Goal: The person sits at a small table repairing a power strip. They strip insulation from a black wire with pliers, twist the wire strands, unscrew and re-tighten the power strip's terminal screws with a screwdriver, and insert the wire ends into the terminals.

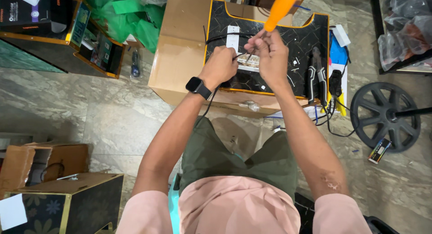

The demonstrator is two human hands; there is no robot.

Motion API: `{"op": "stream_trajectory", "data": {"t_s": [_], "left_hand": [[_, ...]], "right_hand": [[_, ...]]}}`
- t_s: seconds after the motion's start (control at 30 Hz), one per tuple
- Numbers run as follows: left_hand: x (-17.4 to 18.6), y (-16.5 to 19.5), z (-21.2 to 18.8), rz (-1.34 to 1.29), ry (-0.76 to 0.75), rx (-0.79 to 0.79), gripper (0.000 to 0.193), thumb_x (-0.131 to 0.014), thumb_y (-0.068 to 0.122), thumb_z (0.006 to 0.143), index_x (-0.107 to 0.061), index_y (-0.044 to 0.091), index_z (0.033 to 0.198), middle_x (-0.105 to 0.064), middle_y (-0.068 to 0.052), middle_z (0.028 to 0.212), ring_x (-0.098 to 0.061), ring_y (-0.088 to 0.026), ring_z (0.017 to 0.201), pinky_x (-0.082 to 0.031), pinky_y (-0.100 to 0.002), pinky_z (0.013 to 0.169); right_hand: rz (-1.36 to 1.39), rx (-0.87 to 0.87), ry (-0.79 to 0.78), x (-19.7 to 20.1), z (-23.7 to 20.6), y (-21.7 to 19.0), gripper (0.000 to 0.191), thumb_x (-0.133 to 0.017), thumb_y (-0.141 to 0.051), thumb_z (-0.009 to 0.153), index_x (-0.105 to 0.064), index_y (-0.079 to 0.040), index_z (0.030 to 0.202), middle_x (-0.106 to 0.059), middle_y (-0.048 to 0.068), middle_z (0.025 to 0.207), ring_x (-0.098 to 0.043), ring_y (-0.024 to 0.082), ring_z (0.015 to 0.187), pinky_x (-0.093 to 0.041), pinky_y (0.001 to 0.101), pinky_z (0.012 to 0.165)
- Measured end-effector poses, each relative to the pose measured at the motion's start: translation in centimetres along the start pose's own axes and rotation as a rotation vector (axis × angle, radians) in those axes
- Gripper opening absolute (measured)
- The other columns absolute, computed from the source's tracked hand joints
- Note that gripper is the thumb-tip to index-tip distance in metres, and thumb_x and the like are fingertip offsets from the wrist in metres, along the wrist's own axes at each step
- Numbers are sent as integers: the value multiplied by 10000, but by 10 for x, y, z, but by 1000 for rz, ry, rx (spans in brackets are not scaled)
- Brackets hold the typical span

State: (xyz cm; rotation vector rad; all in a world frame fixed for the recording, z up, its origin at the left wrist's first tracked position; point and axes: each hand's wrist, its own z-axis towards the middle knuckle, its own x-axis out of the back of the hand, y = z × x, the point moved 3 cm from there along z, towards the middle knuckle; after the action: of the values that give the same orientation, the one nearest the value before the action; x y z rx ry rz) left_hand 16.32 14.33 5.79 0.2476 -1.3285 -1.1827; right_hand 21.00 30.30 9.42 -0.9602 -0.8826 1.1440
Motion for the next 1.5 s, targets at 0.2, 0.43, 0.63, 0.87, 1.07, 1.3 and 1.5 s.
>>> {"op": "stream_trajectory", "data": {"t_s": [0.2,0.43,0.63,0.87,1.07,1.3,1.5], "left_hand": [[-1,0,-1,7,-7,10,115,-686,62,819,-701,-50,838,-690,-280,918,-658,-459,903,-524,-513,818],[-1,0,0,8,4,-7,107,-678,55,822,-701,-47,840,-689,-278,912,-658,-456,900,-526,-514,817],[1,1,0,-4,2,-3,109,-676,56,815,-697,-50,831,-691,-278,915,-649,-462,901,-516,-522,820],[3,4,-2,3,-2,-12,120,-674,68,821,-702,-49,832,-687,-283,900,-647,-467,888,-512,-528,808],[3,3,-1,-28,-28,50,136,-667,82,831,-723,-40,856,-696,-283,860,-672,-455,871,-536,-507,811],[6,2,-3,-53,10,3,150,-661,93,847,-719,-46,850,-696,-269,842,-683,-451,839,-544,-502,775],[6,0,-3,-53,7,21,147,-674,108,846,-724,-30,857,-711,-241,829,-689,-420,829,-546,-483,781]], "right_hand": [[49,-8,10,0,0,-2,63,-528,-8,1092,-516,0,1153,-696,112,1037,-758,188,966,-668,332,866],[61,-35,12,1,-2,2,55,-530,-13,1101,-518,3,1152,-697,114,1048,-757,191,972,-660,330,859],[19,-11,12,0,-1,3,68,-520,-10,1101,-525,6,1166,-703,110,1048,-758,176,961,-665,327,849],[-15,-10,5,-1,-2,-4,74,-542,-4,1092,-531,7,1165,-706,96,1029,-749,160,941,-672,327,853],[-252,95,4,0,0,-15,141,-746,-2,980,-611,15,1017,-682,48,857,-677,92,808,-587,258,730],[-460,129,14,0,4,-20,260,-870,-51,894,-640,0,1004,-589,26,690,-526,74,617,-442,262,580],[-287,14,-197,8,9,-14,111,-683,-2,1001,-677,-13,1111,-730,25,905,-616,57,741,-524,248,683]]}}
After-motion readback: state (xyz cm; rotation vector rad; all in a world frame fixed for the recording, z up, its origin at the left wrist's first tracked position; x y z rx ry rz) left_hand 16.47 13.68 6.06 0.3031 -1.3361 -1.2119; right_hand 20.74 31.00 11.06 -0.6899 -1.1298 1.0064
